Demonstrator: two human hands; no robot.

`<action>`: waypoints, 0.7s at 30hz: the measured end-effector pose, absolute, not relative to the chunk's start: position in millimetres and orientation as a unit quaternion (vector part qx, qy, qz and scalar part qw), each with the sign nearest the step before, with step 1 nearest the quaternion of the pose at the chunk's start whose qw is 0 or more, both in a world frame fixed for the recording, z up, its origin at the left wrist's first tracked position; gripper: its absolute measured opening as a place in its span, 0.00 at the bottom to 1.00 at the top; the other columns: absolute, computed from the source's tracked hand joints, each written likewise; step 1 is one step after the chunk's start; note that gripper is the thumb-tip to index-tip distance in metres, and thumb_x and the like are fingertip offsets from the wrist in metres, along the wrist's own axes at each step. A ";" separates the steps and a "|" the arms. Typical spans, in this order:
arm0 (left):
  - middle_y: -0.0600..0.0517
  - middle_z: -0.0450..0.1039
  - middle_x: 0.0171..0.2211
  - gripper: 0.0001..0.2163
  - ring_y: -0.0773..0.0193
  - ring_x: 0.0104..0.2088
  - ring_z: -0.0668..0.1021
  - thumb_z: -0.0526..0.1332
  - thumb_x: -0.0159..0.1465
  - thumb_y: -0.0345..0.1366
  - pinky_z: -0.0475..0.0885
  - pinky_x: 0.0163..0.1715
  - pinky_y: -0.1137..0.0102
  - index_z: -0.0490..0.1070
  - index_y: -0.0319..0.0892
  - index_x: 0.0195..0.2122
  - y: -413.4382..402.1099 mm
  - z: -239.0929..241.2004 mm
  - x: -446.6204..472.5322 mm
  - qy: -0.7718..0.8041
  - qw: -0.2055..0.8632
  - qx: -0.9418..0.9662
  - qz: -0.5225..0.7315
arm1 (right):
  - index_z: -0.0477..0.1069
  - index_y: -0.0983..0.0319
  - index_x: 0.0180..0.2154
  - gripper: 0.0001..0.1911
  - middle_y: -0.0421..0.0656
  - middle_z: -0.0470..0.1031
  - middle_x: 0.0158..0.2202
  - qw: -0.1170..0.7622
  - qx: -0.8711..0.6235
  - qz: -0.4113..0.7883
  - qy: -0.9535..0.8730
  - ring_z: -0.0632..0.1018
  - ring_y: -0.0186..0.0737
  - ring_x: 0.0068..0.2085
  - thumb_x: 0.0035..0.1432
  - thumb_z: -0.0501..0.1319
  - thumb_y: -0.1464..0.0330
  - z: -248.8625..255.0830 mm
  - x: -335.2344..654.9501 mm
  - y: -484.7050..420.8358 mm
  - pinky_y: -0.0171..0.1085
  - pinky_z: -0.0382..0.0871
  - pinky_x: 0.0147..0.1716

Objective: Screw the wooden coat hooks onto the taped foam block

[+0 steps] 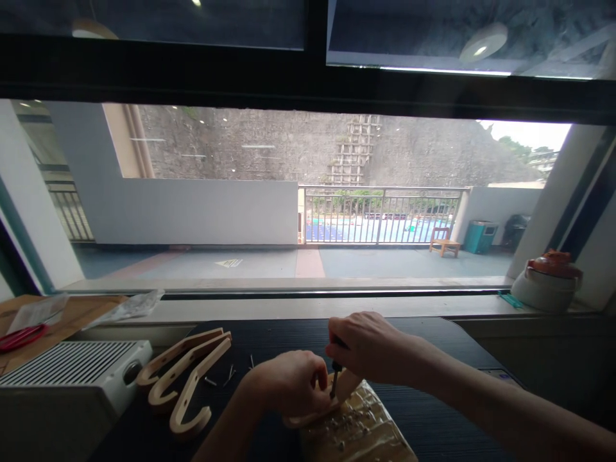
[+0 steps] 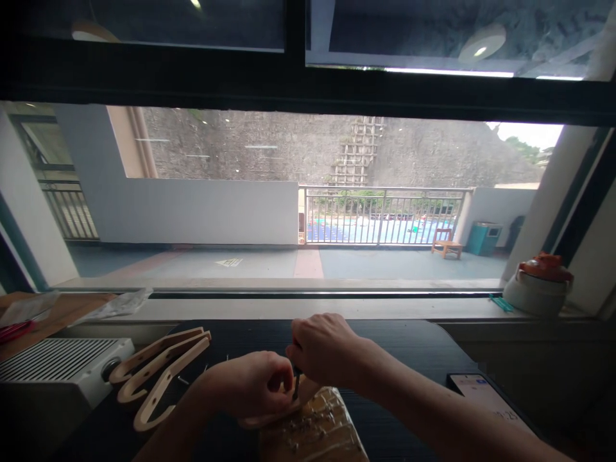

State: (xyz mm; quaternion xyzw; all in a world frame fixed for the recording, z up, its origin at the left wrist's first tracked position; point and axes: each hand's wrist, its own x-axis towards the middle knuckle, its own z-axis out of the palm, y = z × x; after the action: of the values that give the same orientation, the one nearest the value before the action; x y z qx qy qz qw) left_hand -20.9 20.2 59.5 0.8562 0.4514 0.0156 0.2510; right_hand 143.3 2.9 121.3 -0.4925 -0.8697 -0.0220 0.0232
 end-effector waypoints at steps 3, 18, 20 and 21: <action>0.55 0.69 0.21 0.08 0.68 0.20 0.68 0.57 0.48 0.38 0.58 0.17 0.77 0.72 0.43 0.27 19.7 60.1 -20.7 0.452 0.253 0.855 0.013 | 0.71 0.61 0.33 0.14 0.44 0.75 0.28 0.004 -0.469 -0.010 -0.883 0.73 0.39 0.28 0.56 0.50 0.62 130.3 146.5 0.7 0.35 0.51 0.24; 0.55 0.70 0.22 0.08 0.68 0.21 0.68 0.57 0.49 0.37 0.56 0.17 0.77 0.73 0.43 0.27 21.3 55.5 -22.3 0.457 0.279 0.844 0.026 | 0.66 0.61 0.34 0.11 0.42 0.73 0.28 0.054 -0.462 0.058 -0.883 0.68 0.35 0.28 0.57 0.49 0.63 117.5 146.2 7.5 0.33 0.52 0.24; 0.55 0.69 0.21 0.07 0.68 0.21 0.67 0.57 0.49 0.36 0.57 0.18 0.76 0.73 0.43 0.27 23.1 53.3 -22.4 0.457 0.288 0.841 0.028 | 0.65 0.61 0.35 0.11 0.42 0.73 0.28 0.074 -0.473 0.043 -0.877 0.69 0.35 0.27 0.58 0.48 0.64 111.5 146.5 5.0 0.34 0.50 0.24; 0.55 0.69 0.21 0.07 0.69 0.21 0.67 0.58 0.49 0.36 0.57 0.18 0.76 0.73 0.43 0.27 24.0 52.4 -22.3 0.455 0.295 0.840 0.028 | 0.64 0.61 0.35 0.10 0.42 0.73 0.28 0.085 -0.477 0.032 -0.874 0.69 0.35 0.27 0.59 0.48 0.64 108.7 146.4 4.0 0.34 0.50 0.24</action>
State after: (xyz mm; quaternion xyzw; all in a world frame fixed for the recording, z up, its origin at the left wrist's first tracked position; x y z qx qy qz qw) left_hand -22.3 24.0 52.4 0.8396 0.4553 0.0284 0.2948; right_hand 146.4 4.0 108.7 -0.4775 -0.8740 0.0318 0.0848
